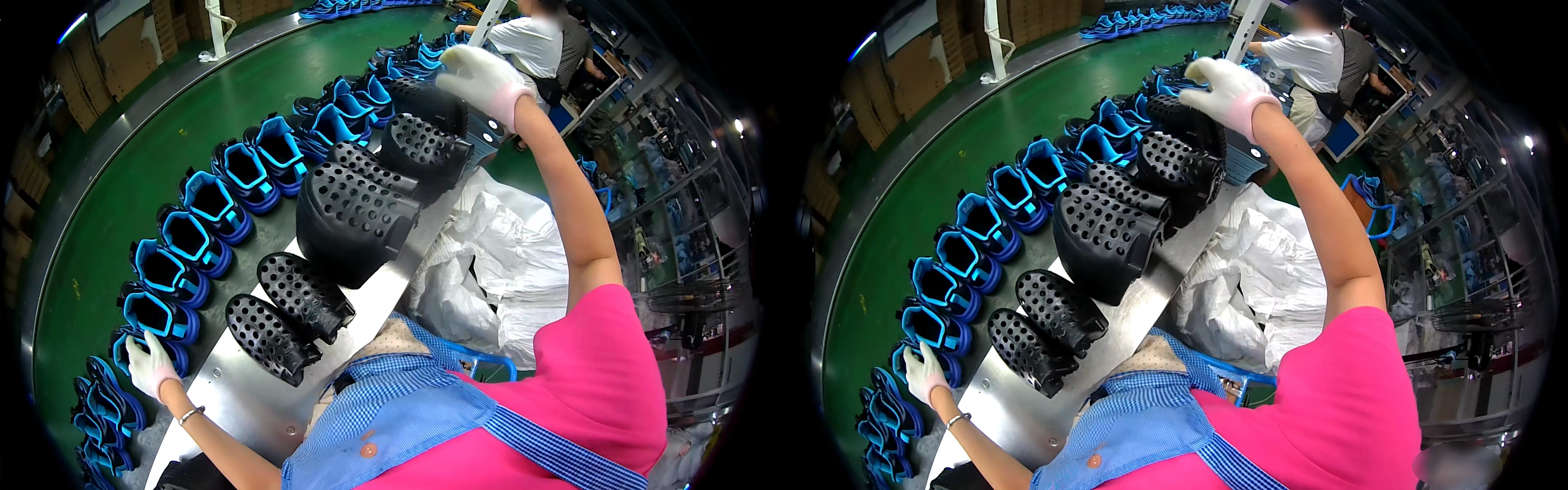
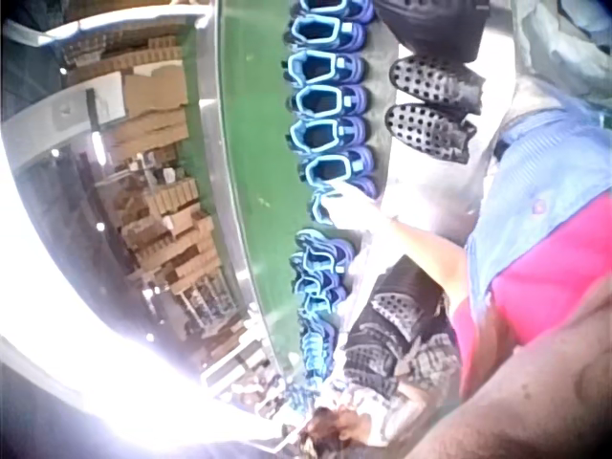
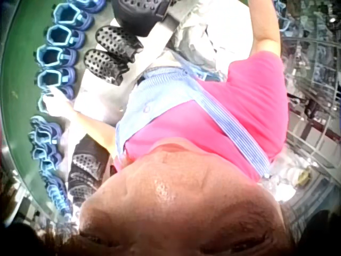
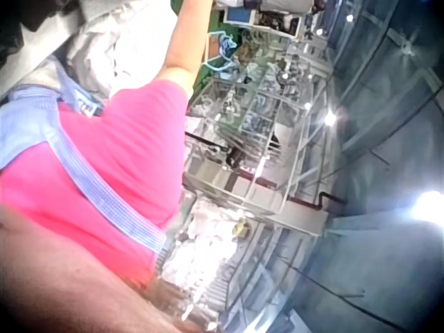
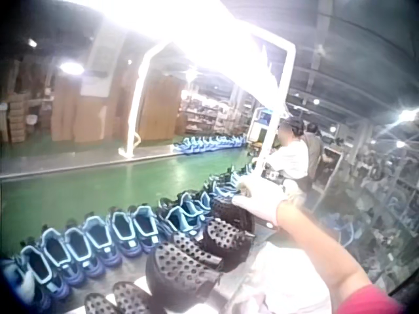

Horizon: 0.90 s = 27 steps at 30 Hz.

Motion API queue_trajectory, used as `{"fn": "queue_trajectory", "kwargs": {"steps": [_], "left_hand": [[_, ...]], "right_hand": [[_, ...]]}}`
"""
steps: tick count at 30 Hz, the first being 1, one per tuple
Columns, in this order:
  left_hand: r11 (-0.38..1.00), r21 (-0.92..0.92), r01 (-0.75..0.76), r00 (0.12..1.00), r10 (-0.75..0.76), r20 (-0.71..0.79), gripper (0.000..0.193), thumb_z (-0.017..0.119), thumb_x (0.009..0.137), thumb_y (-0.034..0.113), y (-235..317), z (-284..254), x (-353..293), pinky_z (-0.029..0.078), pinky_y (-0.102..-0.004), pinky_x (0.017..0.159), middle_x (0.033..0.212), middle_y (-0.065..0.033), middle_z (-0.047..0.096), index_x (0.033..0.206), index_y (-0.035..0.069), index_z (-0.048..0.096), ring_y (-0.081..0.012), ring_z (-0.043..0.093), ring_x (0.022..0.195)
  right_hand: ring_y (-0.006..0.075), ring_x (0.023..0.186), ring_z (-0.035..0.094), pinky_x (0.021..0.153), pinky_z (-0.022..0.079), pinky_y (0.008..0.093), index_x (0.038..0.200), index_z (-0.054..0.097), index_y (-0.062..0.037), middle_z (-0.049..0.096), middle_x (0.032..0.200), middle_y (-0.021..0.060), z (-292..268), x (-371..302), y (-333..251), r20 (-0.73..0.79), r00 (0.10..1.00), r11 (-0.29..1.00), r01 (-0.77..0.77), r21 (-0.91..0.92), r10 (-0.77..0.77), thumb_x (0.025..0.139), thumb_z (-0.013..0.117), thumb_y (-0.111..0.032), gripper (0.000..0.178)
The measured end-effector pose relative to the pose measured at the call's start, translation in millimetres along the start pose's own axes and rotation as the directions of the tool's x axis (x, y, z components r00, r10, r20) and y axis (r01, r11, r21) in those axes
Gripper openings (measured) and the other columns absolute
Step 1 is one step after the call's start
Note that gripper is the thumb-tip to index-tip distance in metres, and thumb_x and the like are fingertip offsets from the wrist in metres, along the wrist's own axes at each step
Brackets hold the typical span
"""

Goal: The person fits shoe components onto forms and places them into blue shoe uppers on a conveyor belt in a factory setting.

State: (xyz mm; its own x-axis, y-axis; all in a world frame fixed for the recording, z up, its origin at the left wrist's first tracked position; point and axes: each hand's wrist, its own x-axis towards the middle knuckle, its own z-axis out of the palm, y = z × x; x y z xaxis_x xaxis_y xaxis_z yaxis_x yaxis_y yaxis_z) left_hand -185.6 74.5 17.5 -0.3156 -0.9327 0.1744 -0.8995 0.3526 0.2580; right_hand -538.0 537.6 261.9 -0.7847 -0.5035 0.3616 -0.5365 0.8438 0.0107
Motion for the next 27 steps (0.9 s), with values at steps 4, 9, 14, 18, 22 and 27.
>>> {"fn": "queue_trajectory", "kwargs": {"steps": [4,9,14,18,22,27], "left_hand": [[0.987,-0.049,-0.155,0.981,0.148,-0.127,0.044,0.054,0.094,0.040,-2.6,1.2,-15.8,0.045,-0.0419,0.097,0.128,-0.0143,0.061,0.124,0.010,0.064,-0.0342,0.058,0.114],[0.946,-0.265,-0.188,0.976,0.149,-0.158,0.038,0.057,0.094,0.032,-27.0,0.3,-21.5,0.044,-0.0388,0.099,0.123,-0.0154,0.064,0.119,0.005,0.066,-0.0320,0.060,0.112],[0.919,-0.351,-0.180,0.975,0.119,-0.188,0.030,0.061,0.091,0.027,-42.5,-4.9,-31.2,0.047,-0.0374,0.095,0.110,-0.0144,0.069,0.111,0.006,0.071,-0.0292,0.064,0.104],[0.894,-0.400,-0.204,0.962,0.108,-0.249,0.025,0.062,0.089,0.022,-33.3,-2.4,-41.0,0.048,-0.0378,0.093,0.107,-0.0139,0.069,0.106,0.007,0.071,-0.0299,0.064,0.101],[0.856,-0.481,-0.192,0.957,0.056,-0.283,0.022,0.062,0.088,0.019,-31.3,-4.4,-49.9,0.049,-0.0376,0.092,0.107,-0.0134,0.068,0.104,0.006,0.071,-0.0298,0.064,0.101],[0.830,-0.543,-0.126,0.961,-0.034,-0.276,0.022,0.060,0.090,0.017,-28.9,-5.7,-55.0,0.050,-0.0362,0.091,0.111,-0.0117,0.067,0.106,0.006,0.071,-0.0274,0.064,0.101]], "right_hand": [[0.0329,0.104,0.062,0.091,0.049,0.0385,0.115,0.062,-0.0065,0.065,0.111,0.0170,38.8,-5.0,20.7,0.025,0.995,0.995,-0.094,-0.013,0.094,0.078,0.070,-0.041,0.051],[0.0340,0.110,0.060,0.095,0.048,0.0407,0.115,0.062,-0.0078,0.064,0.112,0.0175,50.6,-1.2,22.6,0.012,0.996,0.987,-0.086,-0.136,0.089,0.078,0.072,-0.044,0.053],[0.0349,0.104,0.062,0.090,0.049,0.0422,0.111,0.063,-0.0055,0.065,0.108,0.0177,48.0,-7.2,9.7,0.026,0.999,0.982,0.038,-0.185,-0.034,0.079,0.076,-0.035,0.046],[0.0355,0.102,0.061,0.090,0.047,0.0418,0.108,0.059,-0.0026,0.063,0.106,0.0198,49.5,-11.2,29.9,0.045,0.999,0.999,0.017,-0.040,-0.015,0.077,0.077,-0.027,0.044],[0.0341,0.100,0.059,0.089,0.046,0.0405,0.109,0.054,-0.0013,0.060,0.107,0.0195,59.0,-0.9,82.7,0.095,0.991,0.994,0.097,-0.042,-0.093,0.075,0.076,-0.023,0.047],[0.0207,0.083,0.057,0.080,0.047,0.0317,0.104,0.053,-0.0003,0.057,0.089,0.0100,51.4,9.1,83.0,0.072,0.991,0.992,0.107,0.061,-0.112,0.075,0.076,-0.017,0.040]]}}
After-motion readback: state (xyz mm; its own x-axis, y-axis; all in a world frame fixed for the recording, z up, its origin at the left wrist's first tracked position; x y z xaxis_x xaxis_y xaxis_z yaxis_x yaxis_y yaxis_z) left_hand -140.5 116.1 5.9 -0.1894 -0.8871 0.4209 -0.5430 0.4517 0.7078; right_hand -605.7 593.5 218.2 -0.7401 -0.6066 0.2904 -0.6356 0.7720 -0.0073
